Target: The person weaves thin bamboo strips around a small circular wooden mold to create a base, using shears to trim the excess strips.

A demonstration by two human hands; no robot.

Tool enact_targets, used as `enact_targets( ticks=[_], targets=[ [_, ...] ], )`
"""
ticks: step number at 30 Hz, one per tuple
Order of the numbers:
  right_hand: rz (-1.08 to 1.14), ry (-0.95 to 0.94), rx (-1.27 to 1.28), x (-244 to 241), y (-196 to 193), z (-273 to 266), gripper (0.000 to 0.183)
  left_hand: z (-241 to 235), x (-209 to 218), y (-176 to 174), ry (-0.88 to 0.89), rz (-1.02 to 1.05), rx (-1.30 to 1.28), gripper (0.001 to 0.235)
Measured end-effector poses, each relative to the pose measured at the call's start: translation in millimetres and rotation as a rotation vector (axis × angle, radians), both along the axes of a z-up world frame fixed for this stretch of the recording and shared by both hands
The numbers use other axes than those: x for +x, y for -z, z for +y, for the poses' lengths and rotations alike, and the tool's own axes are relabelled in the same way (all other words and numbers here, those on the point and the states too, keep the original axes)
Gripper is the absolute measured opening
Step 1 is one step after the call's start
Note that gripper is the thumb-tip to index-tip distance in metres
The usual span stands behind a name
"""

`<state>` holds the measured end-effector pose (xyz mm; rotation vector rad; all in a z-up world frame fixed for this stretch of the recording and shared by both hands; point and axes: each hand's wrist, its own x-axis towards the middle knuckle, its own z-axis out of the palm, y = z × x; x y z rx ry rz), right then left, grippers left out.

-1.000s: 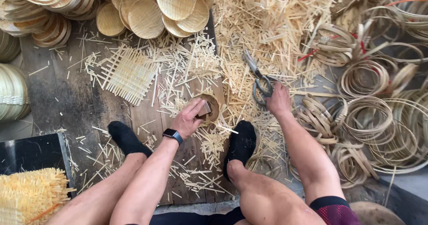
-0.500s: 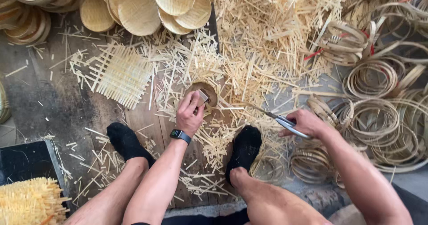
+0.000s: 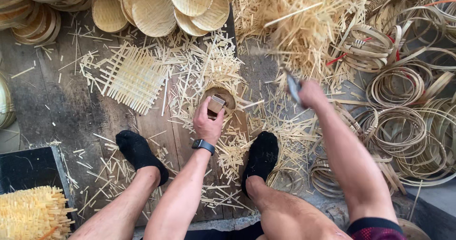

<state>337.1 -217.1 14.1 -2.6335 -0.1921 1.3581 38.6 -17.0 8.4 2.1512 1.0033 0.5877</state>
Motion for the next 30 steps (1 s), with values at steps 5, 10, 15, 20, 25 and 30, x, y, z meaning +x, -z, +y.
enact_targets(
  ticks=[5, 10, 15, 20, 25, 30],
  targets=[
    [-0.168, -0.339, 0.215, -102, -11, -70, 0.071, -27, 13, 3, -0.139, 0.040, -0.055, 0.070],
    [-0.281, -0.455, 0.144, -147, -28, -59, 0.069, -55, 25, 9, -0.186, 0.050, -0.016, 0.076],
    [-0.440, -0.461, 0.027, -162, -24, -6, 0.056, -63, 27, 8, -0.193, 0.114, -0.023, 0.079],
    [-0.415, -0.559, -0.006, -133, 0, -16, 0.025, -62, 27, 6, -0.177, 0.143, -0.030, 0.078],
    [-0.788, -0.702, 0.248, -114, -5, -12, 0.047, -61, 32, 4, -0.181, 0.125, 0.002, 0.076],
    [-0.654, -0.819, 0.049, -92, 23, -12, 0.030, -49, 26, 2, -0.087, 0.120, 0.014, 0.072]
  ],
)
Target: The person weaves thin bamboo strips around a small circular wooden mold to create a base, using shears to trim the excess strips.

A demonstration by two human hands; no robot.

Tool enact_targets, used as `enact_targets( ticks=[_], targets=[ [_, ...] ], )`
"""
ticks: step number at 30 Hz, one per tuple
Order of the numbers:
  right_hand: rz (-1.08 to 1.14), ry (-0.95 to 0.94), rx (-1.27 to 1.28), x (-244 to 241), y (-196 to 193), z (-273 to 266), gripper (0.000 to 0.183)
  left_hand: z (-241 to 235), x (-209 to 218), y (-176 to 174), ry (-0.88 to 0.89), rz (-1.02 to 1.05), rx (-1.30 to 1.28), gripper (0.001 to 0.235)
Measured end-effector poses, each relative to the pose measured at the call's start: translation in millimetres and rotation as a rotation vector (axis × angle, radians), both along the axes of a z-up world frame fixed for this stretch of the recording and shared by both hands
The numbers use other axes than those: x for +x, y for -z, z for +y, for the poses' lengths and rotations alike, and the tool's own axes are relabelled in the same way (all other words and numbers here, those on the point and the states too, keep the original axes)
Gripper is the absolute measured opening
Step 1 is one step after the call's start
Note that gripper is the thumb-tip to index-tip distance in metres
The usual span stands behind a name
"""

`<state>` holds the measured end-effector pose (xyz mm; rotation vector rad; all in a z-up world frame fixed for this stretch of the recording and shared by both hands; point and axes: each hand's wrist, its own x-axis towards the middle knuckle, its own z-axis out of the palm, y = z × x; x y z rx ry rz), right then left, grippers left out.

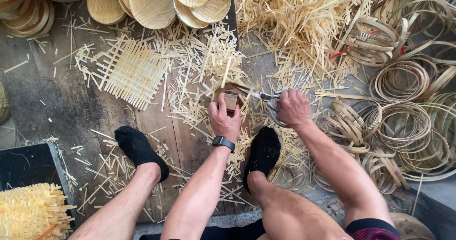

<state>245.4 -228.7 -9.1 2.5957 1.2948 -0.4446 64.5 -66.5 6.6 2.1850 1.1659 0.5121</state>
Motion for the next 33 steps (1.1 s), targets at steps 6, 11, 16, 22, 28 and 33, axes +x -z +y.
enact_targets(
  ticks=[6, 11, 16, 22, 28, 33],
  targets=[
    [-0.009, -0.080, 0.178, 16, -21, -12, 0.046, 17, -5, -3, 0.197, -0.019, 0.012, 0.069],
    [-0.062, -0.060, 0.130, 9, -4, 6, 0.034, 28, -8, 0, 0.343, -0.034, 0.037, 0.070],
    [0.128, 0.020, -0.020, 18, -6, -20, 0.039, 16, 4, -16, 0.095, 0.069, -0.113, 0.083],
    [-0.042, -0.069, 0.129, 9, -18, 4, 0.042, -7, 14, -12, 0.002, 0.067, -0.256, 0.060],
    [0.094, -0.026, 0.006, 18, -14, -17, 0.039, 11, -1, -7, 0.142, -0.042, -0.187, 0.060],
    [-0.052, -0.121, 0.185, 9, -14, 4, 0.050, 20, -5, 0, 0.329, -0.157, -0.077, 0.054]
  ],
)
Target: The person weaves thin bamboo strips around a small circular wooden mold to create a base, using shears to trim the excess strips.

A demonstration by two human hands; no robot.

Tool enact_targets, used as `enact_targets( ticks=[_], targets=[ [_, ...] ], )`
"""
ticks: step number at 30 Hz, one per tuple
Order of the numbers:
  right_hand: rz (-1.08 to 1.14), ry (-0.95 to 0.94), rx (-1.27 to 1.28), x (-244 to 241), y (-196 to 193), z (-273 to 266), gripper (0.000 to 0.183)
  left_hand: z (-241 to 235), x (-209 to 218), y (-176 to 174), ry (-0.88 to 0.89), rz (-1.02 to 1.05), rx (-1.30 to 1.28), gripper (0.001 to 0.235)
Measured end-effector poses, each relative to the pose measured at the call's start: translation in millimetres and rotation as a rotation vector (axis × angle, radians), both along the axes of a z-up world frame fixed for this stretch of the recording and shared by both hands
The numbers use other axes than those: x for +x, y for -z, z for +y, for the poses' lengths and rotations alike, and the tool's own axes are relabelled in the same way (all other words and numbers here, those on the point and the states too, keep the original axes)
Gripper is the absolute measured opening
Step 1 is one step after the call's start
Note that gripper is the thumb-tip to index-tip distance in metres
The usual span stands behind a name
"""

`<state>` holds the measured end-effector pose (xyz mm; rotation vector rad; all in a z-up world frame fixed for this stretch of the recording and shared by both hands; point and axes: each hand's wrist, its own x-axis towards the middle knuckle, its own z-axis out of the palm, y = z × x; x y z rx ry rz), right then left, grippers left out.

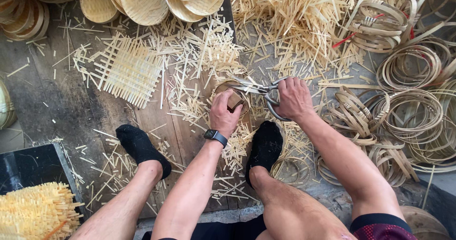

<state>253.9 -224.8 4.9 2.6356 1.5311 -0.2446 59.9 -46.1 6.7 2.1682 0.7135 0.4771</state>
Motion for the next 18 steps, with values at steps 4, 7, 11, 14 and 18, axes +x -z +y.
enact_targets(
  ticks=[4, 7, 11, 14, 18],
  targets=[
    [0.170, 0.085, -0.266, 15, 11, -10, 0.035, 16, -3, -5, 0.102, 0.059, 0.006, 0.055],
    [0.192, 0.073, -0.254, 19, -1, -15, 0.043, 27, -9, -14, 0.193, 0.091, 0.002, 0.055],
    [-0.037, -0.070, 0.077, 6, -9, 7, 0.061, 35, -3, -18, 0.300, 0.118, 0.105, 0.059],
    [0.039, 0.021, -0.135, 0, 6, 20, 0.038, 35, -6, -23, 0.280, 0.183, 0.302, 0.061],
    [0.201, 0.083, -0.328, 17, 7, -5, 0.032, 20, -9, -27, 0.100, 0.201, 0.077, 0.059]
  ],
)
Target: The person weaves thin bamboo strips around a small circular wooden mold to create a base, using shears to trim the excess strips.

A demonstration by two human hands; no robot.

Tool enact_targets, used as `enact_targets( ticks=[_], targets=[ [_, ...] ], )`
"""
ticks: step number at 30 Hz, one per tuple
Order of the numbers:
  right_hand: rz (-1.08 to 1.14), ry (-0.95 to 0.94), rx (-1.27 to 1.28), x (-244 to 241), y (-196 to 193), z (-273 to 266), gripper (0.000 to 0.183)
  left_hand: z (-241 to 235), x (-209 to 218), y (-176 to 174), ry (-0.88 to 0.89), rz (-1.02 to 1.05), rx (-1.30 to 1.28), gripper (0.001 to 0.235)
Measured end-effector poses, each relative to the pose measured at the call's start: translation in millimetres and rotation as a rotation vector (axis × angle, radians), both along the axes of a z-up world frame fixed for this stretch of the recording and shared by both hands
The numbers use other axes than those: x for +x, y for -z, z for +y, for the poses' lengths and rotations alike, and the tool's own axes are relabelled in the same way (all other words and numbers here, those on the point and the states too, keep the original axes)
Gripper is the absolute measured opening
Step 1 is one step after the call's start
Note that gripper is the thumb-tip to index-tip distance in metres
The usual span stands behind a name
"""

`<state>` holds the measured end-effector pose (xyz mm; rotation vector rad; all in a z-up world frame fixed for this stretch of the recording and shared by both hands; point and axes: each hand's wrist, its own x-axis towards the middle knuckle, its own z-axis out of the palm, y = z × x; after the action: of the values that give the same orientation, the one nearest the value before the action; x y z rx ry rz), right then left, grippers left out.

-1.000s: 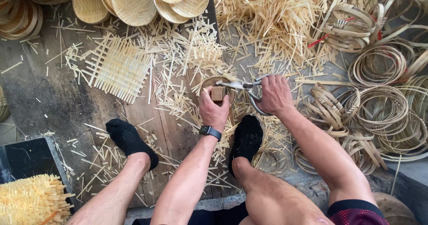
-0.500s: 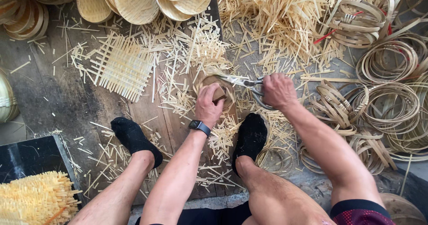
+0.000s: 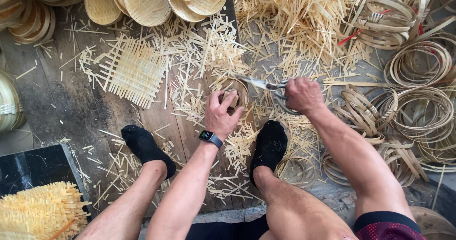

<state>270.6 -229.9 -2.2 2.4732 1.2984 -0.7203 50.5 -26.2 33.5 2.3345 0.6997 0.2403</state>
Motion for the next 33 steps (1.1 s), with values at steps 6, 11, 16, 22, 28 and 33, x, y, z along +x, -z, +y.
enact_targets(
  ticks=[6, 11, 16, 22, 28, 33],
  targets=[
    [-0.137, -0.083, 0.348, -6, -21, 2, 0.053, -12, -2, 28, -0.064, -0.016, 0.023, 0.060],
    [-0.044, -0.016, 0.135, -13, 9, 4, 0.031, -6, -8, 16, 0.001, -0.020, 0.221, 0.055],
    [-0.075, -0.045, 0.182, -11, -6, -6, 0.045, -25, 3, 13, -0.255, -0.072, -0.014, 0.054],
    [-0.031, 0.008, 0.101, -24, -6, 21, 0.043, -30, 1, 29, -0.208, -0.071, 0.064, 0.051],
    [0.005, 0.030, 0.012, -12, -18, 4, 0.060, -15, -2, 30, -0.176, -0.089, -0.032, 0.057],
    [-0.013, 0.018, 0.132, -15, -41, 22, 0.069, -2, -7, 26, -0.043, -0.062, 0.005, 0.056]
  ],
)
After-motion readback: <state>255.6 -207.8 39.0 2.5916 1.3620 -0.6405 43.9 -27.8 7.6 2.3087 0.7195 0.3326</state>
